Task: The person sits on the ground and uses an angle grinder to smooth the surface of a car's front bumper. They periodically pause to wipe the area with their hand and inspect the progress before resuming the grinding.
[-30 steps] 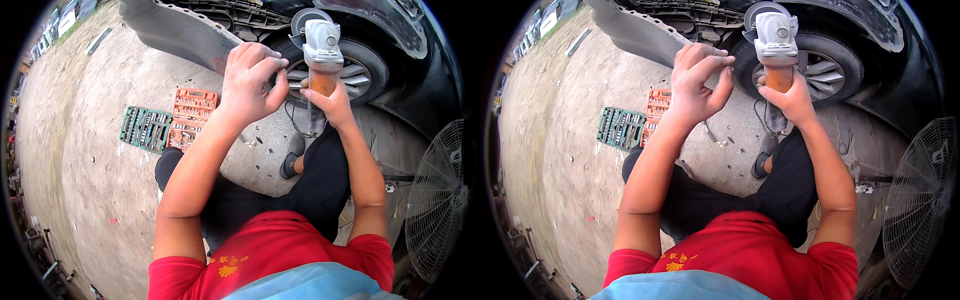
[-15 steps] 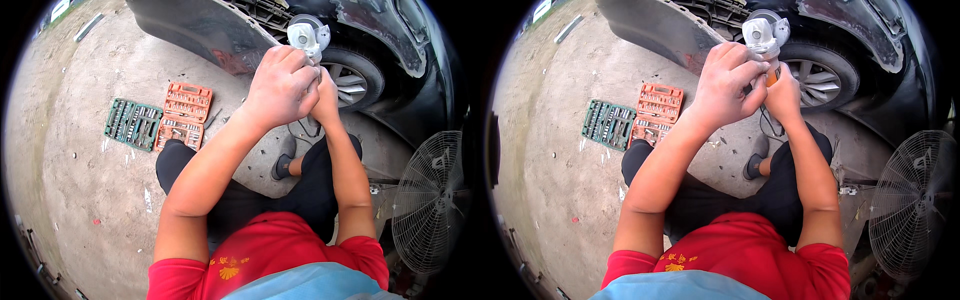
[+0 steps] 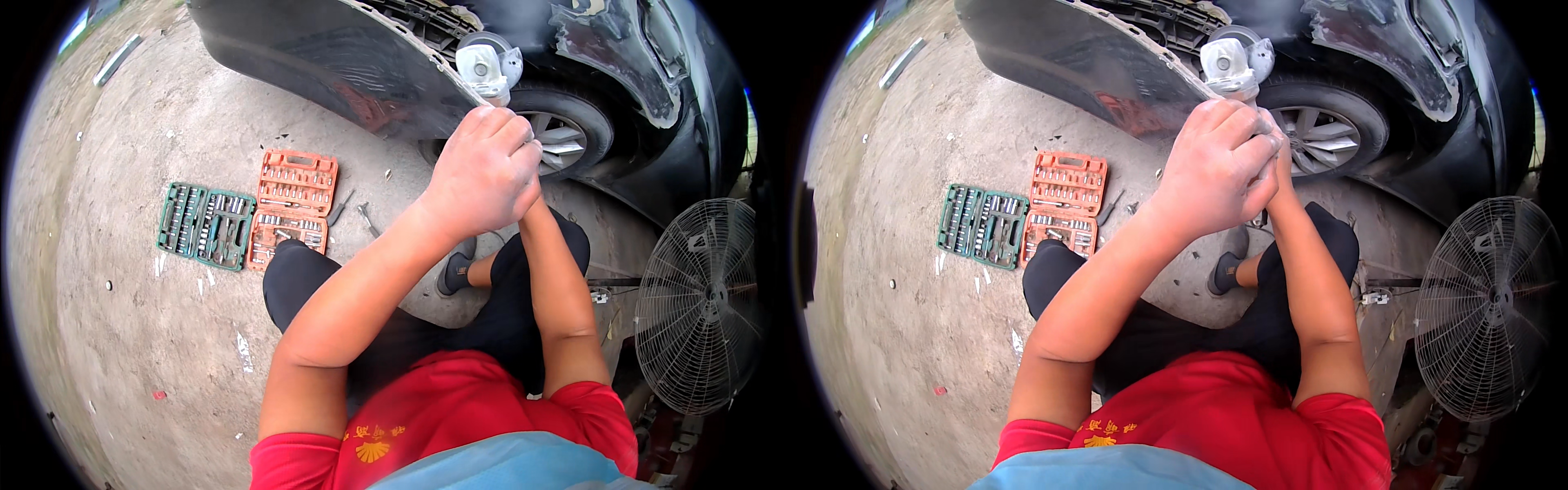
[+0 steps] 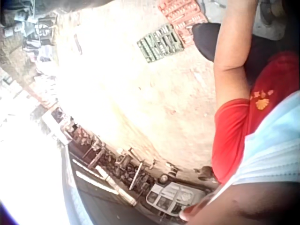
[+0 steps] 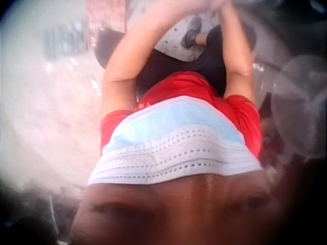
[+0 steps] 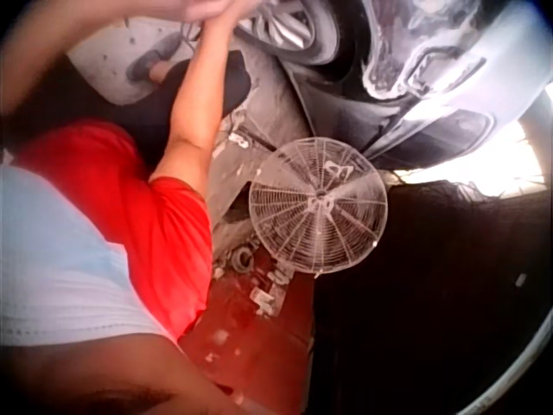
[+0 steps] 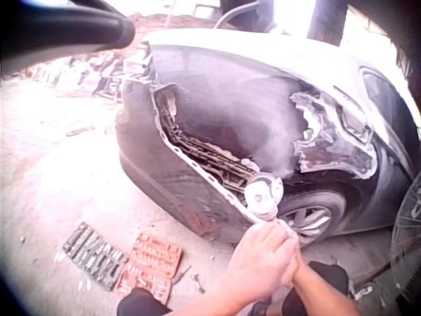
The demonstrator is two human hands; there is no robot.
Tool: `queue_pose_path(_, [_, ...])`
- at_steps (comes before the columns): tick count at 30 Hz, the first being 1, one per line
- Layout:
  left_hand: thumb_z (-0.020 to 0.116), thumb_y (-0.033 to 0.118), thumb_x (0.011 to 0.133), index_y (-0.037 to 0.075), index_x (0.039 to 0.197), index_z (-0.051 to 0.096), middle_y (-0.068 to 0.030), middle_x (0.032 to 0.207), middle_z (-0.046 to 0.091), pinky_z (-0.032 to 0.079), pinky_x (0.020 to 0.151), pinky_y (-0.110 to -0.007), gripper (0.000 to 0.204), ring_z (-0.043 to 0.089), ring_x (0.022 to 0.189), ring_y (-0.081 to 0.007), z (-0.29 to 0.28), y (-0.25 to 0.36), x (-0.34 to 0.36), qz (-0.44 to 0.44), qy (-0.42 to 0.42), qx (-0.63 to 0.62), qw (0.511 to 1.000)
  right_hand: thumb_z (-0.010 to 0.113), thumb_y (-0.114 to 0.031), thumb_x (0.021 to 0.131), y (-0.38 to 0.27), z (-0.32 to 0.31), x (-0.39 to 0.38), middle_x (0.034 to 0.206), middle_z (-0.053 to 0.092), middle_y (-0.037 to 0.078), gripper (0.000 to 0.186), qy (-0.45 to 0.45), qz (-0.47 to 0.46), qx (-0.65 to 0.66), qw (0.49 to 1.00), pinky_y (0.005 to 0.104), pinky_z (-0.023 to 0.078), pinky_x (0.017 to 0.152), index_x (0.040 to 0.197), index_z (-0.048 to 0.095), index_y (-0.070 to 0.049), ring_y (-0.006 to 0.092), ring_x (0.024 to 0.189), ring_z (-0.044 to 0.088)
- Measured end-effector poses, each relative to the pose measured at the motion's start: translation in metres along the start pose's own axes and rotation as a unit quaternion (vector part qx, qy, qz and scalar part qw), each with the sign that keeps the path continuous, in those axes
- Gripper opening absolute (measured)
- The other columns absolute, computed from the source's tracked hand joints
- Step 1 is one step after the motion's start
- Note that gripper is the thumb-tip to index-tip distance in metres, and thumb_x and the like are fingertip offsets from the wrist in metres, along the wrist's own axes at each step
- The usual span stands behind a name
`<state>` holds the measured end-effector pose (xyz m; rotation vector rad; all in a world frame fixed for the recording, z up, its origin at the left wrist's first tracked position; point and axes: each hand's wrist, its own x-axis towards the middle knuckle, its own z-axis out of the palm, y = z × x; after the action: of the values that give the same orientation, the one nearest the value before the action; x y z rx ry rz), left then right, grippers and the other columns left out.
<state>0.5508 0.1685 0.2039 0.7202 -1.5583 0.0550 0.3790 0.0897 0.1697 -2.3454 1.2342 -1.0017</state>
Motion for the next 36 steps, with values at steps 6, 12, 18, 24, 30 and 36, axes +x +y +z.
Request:
queue_pose_path(6, [0.080,0.008,0.076,0.004,0.100,0.077,-0.0098,0.110,0.072,0.055,0.101,-0.049,0.025,0.070,0.110,-0.0321,-0.002,-0.001,-0.003,0.000,0.003,0.001,1.000,0.075,-0.030,0.100,-0.030,0.005,-0.006,0.101,0.071,0.007,0.024,0.019,-0.032,0.035,0.999,0.0402,0.055,0.083,0.108,0.069,-0.008,0.0222,0.096,0.072])
queue_pose_path(12, [0.081,0.008,0.076,0.005,0.102,0.078,-0.0087,0.110,0.071,0.055,0.101,-0.050,0.026,0.070,0.110,-0.0318,0.003,-0.004,-0.003,-0.003,0.002,0.009,1.000,0.075,-0.031,0.102,-0.028,0.006,0.015,0.098,0.072,0.007,0.026,0.005,0.092,0.100,0.991,0.0388,0.055,0.081,0.106,0.064,-0.007,0.0192,0.091,0.068])
queue_pose_path(18, [0.080,0.007,0.077,0.005,0.102,0.076,-0.0079,0.110,0.071,0.054,0.101,-0.049,0.026,0.070,0.107,-0.0322,0.008,-0.005,0.000,-0.003,-0.005,0.009,1.000,0.075,-0.030,0.102,-0.018,-0.006,0.013,0.101,0.075,0.009,0.028,-0.012,0.074,0.085,0.994,0.0400,0.057,0.083,0.109,0.065,-0.005,0.0202,0.092,0.071])
queue_pose_path(24, [0.082,0.005,0.076,0.005,0.106,0.076,-0.0086,0.112,0.073,0.055,0.099,-0.050,0.030,0.071,0.106,-0.0326,0.002,0.002,0.002,-0.003,-0.011,0.008,1.000,0.078,-0.036,0.100,-0.014,0.008,0.017,0.102,0.078,0.013,0.037,0.006,0.148,0.142,0.979,0.0428,0.059,0.085,0.113,0.066,-0.004,0.0249,0.092,0.074])
queue_pose_path(30, [0.083,0.004,0.077,0.005,0.107,0.076,-0.0094,0.111,0.074,0.056,0.099,-0.050,0.031,0.071,0.104,-0.0332,0.003,0.000,0.001,0.003,-0.005,0.017,1.000,0.078,-0.042,0.100,-0.042,0.006,0.035,0.101,0.079,0.020,0.043,-0.014,0.185,0.074,0.980,0.0470,0.059,0.083,0.111,0.064,-0.004,0.0365,0.092,0.078])
queue_pose_path(36, [0.082,0.003,0.077,0.005,0.108,0.076,-0.0094,0.108,0.073,0.055,0.098,-0.050,0.031,0.070,0.102,-0.0339,0.007,0.002,0.007,0.004,-0.001,0.014,1.000,0.077,-0.045,0.100,-0.009,0.005,0.022,0.103,0.080,0.022,0.044,-0.010,0.182,0.126,0.975,0.0493,0.059,0.085,0.114,0.065,-0.005,0.0405,0.098,0.079])
